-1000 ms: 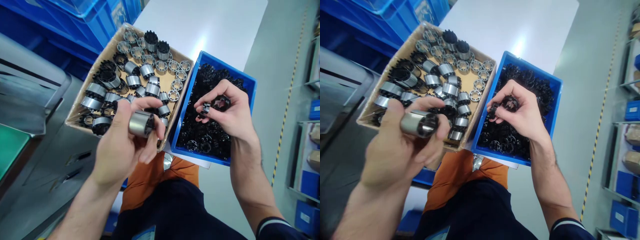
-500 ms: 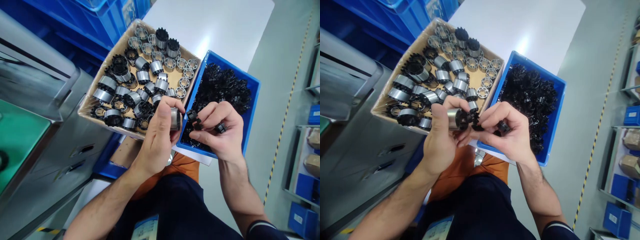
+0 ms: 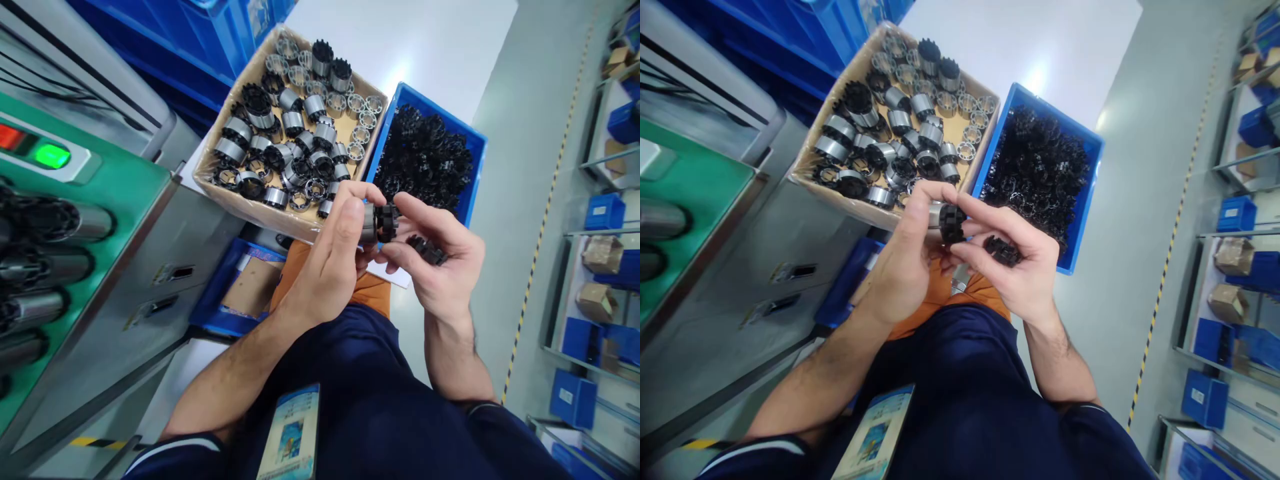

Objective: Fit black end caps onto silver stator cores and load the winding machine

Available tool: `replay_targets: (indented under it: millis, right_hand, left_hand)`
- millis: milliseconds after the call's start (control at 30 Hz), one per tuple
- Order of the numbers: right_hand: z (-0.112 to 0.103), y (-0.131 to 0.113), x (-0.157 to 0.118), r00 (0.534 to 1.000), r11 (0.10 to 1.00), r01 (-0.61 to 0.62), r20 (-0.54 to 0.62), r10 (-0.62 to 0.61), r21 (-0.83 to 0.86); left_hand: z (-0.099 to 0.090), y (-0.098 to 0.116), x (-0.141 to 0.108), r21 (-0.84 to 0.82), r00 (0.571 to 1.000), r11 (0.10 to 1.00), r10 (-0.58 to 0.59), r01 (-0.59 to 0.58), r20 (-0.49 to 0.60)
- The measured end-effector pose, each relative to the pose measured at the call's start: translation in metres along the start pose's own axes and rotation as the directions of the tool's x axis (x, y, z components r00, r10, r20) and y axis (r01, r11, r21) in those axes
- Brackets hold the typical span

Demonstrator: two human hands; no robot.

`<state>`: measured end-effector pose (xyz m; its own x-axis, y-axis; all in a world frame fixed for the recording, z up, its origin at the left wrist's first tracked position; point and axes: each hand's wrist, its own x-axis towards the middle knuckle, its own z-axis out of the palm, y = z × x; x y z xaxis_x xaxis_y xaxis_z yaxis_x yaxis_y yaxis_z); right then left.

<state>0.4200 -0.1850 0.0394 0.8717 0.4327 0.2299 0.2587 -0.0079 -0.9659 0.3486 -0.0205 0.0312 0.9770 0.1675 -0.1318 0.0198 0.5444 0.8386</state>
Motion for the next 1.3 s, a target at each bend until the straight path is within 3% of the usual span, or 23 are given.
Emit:
replay_targets:
  millis: [133, 300, 533, 733, 867, 1000, 1067, 1167, 1300]
  right_hand:
    - [0.007, -0.023, -0.022, 0.995, 0.997, -0.039, -0.085, 0.045, 0.069]
    - [0.005, -0.028, -0.050, 0.990, 1.000, 0.003, -0.142, -0.002, 0.008]
    - [-0.002, -0.031, -0.087, 0.991, 0.989, 0.130, -0.048, -0.127, 0.064]
    - [0.004, -0.032, -0.118, 0.999, 0.985, 0.046, -0.035, -0.041, 0.164]
    - [0.009, -0.036, -0.128, 0.996, 0.992, -0.032, -0.079, 0.042, 0.125]
    - [0.012, -0.044, -0.123, 0.995, 0.997, -0.027, -0.095, 0.034, 0.070]
    - [0.012, -0.048, -0.119, 0.997, 0.995, -0.047, -0.050, 0.052, 0.093]
    - [0.011, -0.050, -0.116, 0.994, 0.991, -0.078, 0.080, 0.069, 0.111]
    - [0.005, -0.051, -0.118, 0.976, 0.997, -0.063, 0.213, 0.053, 0.042]
  left_hand:
    - [0.013, 0.007, -0.024, 0.024, 0.999, 0.999, 0.040, -0.039, -0.013]
    - [0.023, -0.001, -0.052, 0.030, 0.994, 0.995, 0.093, -0.095, 0.058]
    - [0.021, -0.011, -0.089, 0.065, 0.983, 0.992, 0.095, -0.106, 0.160]
    - [0.020, -0.014, -0.114, 0.073, 0.972, 0.994, 0.062, -0.080, 0.229]
    - [0.016, -0.022, -0.115, 0.006, 0.969, 1.000, 0.024, -0.026, 0.248]
    - [0.007, -0.028, -0.106, -0.011, 0.991, 0.994, 0.106, -0.106, 0.075]
    - [0.003, -0.029, -0.102, -0.034, 0.990, 0.989, 0.142, -0.142, 0.019]
    - [-0.002, -0.027, -0.100, -0.084, 0.989, 0.988, 0.134, -0.128, 0.062]
    - [-0.002, -0.024, -0.095, -0.152, 0.994, 0.988, -0.003, 0.020, 0.112]
